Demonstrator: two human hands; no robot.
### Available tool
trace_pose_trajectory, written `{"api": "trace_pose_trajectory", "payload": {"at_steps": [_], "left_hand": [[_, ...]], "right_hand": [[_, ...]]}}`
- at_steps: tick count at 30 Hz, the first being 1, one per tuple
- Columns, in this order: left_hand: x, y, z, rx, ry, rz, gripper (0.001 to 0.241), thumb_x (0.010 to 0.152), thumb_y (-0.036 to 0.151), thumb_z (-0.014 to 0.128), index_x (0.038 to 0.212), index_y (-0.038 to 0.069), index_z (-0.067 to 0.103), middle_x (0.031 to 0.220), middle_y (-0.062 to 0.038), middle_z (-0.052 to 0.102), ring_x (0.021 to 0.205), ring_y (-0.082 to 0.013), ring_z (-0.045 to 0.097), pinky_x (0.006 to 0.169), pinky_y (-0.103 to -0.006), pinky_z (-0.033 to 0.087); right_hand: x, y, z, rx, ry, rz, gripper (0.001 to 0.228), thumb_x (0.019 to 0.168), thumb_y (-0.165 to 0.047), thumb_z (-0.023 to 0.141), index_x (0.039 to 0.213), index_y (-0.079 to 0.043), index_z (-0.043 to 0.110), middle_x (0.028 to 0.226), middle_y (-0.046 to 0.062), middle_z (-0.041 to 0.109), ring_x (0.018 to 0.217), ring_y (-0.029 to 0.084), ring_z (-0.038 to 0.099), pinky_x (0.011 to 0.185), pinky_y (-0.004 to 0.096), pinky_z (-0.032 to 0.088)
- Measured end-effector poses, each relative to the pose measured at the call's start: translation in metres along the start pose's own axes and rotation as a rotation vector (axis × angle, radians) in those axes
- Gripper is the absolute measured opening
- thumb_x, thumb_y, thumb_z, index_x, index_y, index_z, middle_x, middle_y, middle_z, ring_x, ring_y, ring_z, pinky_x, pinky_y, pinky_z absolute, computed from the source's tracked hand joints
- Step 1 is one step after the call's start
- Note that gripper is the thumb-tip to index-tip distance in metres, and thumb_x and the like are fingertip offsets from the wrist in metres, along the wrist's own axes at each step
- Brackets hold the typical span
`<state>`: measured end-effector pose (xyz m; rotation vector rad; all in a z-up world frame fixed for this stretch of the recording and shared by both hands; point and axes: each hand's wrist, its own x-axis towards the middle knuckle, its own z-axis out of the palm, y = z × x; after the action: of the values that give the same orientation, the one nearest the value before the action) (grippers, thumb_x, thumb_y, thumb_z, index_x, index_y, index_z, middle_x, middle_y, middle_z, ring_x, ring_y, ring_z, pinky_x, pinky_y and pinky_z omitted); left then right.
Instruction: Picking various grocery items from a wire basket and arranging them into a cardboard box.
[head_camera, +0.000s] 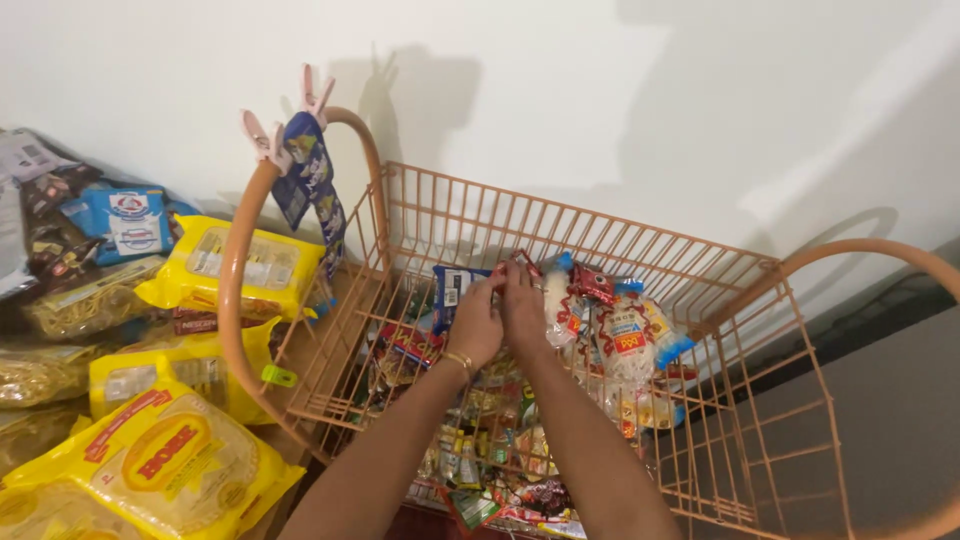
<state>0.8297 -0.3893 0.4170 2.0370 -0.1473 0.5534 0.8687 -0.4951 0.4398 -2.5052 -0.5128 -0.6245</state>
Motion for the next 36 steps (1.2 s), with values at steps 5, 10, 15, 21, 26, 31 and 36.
{"api": "trace_pose_trajectory", "payload": {"at_steps": [5, 10, 15, 21, 26, 31, 36], "left_hand": [[0.032, -0.002, -0.01, 0.196, 0.011, 0.234, 0.066, 0.068, -0.002, 0.07, 0.133, 0.008, 0.061, 0.135, -0.023, 0.059, 0.123, -0.0446, 0.052, 0.105, -0.0511, 0.041], [0.033, 0.038, -0.037, 0.18, -0.228, 0.109, 0.048, 0.078, 0.029, 0.084, 0.119, 0.01, 0.068, 0.118, -0.018, 0.071, 0.115, -0.0381, 0.062, 0.102, -0.0465, 0.047], [-0.016, 0.092, -0.058, -0.236, -0.139, -0.01, 0.052, 0.087, 0.041, 0.075, 0.118, 0.001, 0.065, 0.102, -0.021, 0.075, 0.093, -0.0335, 0.074, 0.081, -0.0404, 0.056], [-0.072, 0.127, -0.074, -0.447, -0.044, -0.481, 0.044, 0.102, 0.043, 0.053, 0.107, 0.001, 0.067, 0.078, -0.016, 0.067, 0.063, -0.0267, 0.059, 0.062, -0.0416, 0.048], [-0.096, 0.116, -0.074, -0.41, 0.189, -0.189, 0.041, 0.105, 0.039, 0.054, 0.099, 0.001, 0.066, 0.075, -0.011, 0.067, 0.069, -0.0184, 0.062, 0.065, -0.0363, 0.051], [-0.118, 0.164, -0.127, -0.345, 0.181, -0.152, 0.041, 0.105, 0.042, 0.051, 0.102, 0.003, 0.065, 0.078, -0.011, 0.07, 0.069, -0.0202, 0.069, 0.063, -0.036, 0.051], [-0.144, 0.201, -0.173, -0.329, 0.02, -0.047, 0.041, 0.1, 0.042, 0.057, 0.114, 0.005, 0.065, 0.082, -0.009, 0.072, 0.07, -0.0179, 0.071, 0.064, -0.0339, 0.054]], "right_hand": [[-0.001, 0.034, 0.002, 0.265, -0.108, 0.228, 0.043, 0.091, -0.004, 0.064, 0.133, -0.006, 0.055, 0.111, 0.024, 0.07, 0.102, 0.04, 0.069, 0.087, 0.048, 0.054], [-0.018, 0.054, -0.031, 0.857, -0.073, 0.225, 0.035, 0.094, -0.005, 0.051, 0.126, -0.004, 0.065, 0.109, 0.012, 0.074, 0.092, 0.023, 0.071, 0.08, 0.035, 0.059], [-0.05, 0.006, -0.079, 1.261, 0.09, 0.472, 0.038, 0.104, -0.036, 0.057, 0.123, -0.004, 0.063, 0.104, 0.006, 0.069, 0.092, 0.015, 0.065, 0.08, 0.031, 0.054], [-0.094, -0.045, -0.101, 0.728, 0.12, 0.365, 0.049, 0.111, -0.042, 0.047, 0.103, 0.001, 0.07, 0.085, 0.006, 0.066, 0.079, 0.014, 0.057, 0.072, 0.028, 0.048], [-0.108, -0.068, -0.101, 0.996, 0.136, 0.342, 0.048, 0.109, -0.042, 0.05, 0.101, 0.001, 0.069, 0.086, 0.003, 0.066, 0.079, 0.01, 0.056, 0.072, 0.026, 0.048], [-0.117, -0.123, -0.147, 1.119, 0.071, 0.481, 0.041, 0.101, -0.042, 0.048, 0.103, -0.007, 0.07, 0.089, -0.001, 0.071, 0.078, 0.008, 0.062, 0.071, 0.026, 0.051], [-0.136, -0.121, -0.153, 1.133, 0.033, 0.345, 0.035, 0.106, -0.031, 0.06, 0.084, -0.004, 0.061, 0.074, -0.003, 0.057, 0.067, 0.007, 0.048, 0.06, 0.026, 0.04]]}}
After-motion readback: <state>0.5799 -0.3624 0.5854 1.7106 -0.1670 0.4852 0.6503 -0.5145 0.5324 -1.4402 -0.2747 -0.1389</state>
